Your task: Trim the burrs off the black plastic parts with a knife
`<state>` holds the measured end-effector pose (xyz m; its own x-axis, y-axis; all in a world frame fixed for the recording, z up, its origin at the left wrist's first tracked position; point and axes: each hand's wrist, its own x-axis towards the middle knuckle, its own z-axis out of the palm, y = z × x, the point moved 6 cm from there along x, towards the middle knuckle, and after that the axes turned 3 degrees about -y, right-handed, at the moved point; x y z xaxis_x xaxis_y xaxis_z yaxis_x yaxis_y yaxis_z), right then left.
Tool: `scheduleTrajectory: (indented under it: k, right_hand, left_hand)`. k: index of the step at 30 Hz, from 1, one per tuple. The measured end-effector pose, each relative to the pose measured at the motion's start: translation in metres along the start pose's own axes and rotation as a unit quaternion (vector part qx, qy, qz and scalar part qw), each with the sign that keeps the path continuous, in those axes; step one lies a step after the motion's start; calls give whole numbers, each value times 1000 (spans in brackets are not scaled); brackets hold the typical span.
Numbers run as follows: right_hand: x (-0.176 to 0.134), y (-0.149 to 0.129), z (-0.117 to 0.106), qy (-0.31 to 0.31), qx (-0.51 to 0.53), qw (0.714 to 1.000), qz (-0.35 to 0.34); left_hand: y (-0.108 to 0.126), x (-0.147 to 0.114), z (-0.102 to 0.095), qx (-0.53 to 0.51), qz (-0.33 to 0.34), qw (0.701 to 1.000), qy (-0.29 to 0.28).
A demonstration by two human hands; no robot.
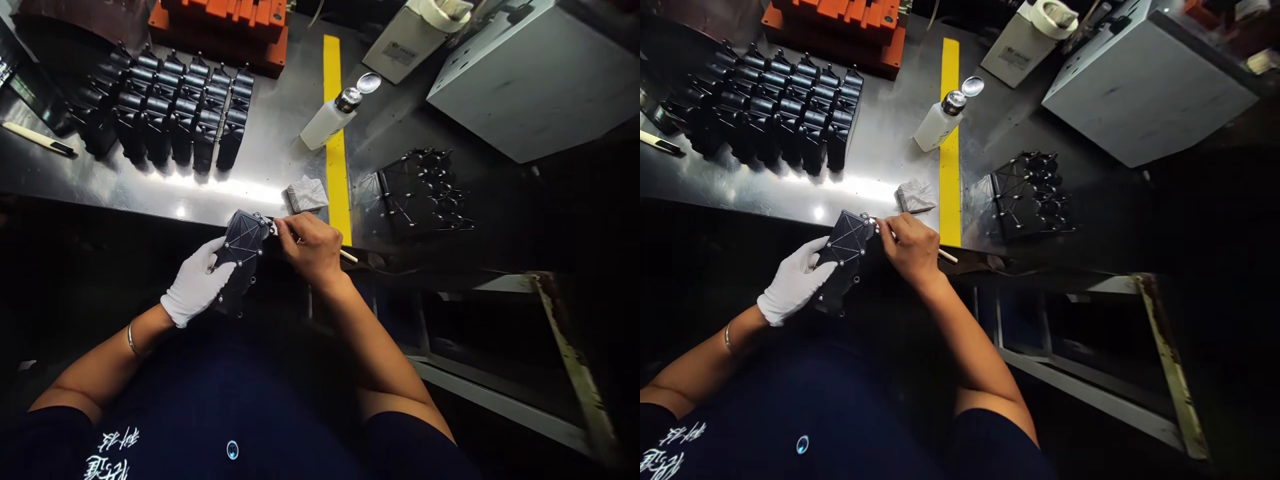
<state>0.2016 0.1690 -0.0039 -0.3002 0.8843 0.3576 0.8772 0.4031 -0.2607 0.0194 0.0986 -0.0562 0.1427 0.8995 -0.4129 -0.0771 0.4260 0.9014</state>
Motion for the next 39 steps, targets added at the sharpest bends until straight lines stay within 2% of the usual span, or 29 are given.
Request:
scheduleTrajectory:
  k: [4, 7, 16, 20, 28, 34, 39]
  right_hand:
    - [-16, -7, -8, 38, 89, 995, -40]
    - [-29, -14, -8, 35, 117, 990, -65]
    - [-28, -19, -9, 36, 65, 993, -89]
    - [-24, -22, -11, 18, 53, 992, -116]
    - [-21, -18, -12, 9, 58, 991, -122]
    - [-12, -17, -11, -35, 30, 988, -150]
    - [-3, -9, -3, -87, 106, 974, -181]
  left_hand:
    - [2, 1, -1, 11, 11, 1000, 18]
    - [2, 2, -3, 28, 16, 999, 27]
    - [3, 4, -3, 27, 29, 999, 26]
    - [4, 5, -5, 45, 33, 998, 21]
    - [7, 5, -8, 41, 39, 998, 15]
    - [7, 7, -9, 52, 36, 998, 11]
    - [4, 9, -13, 87, 48, 995, 13]
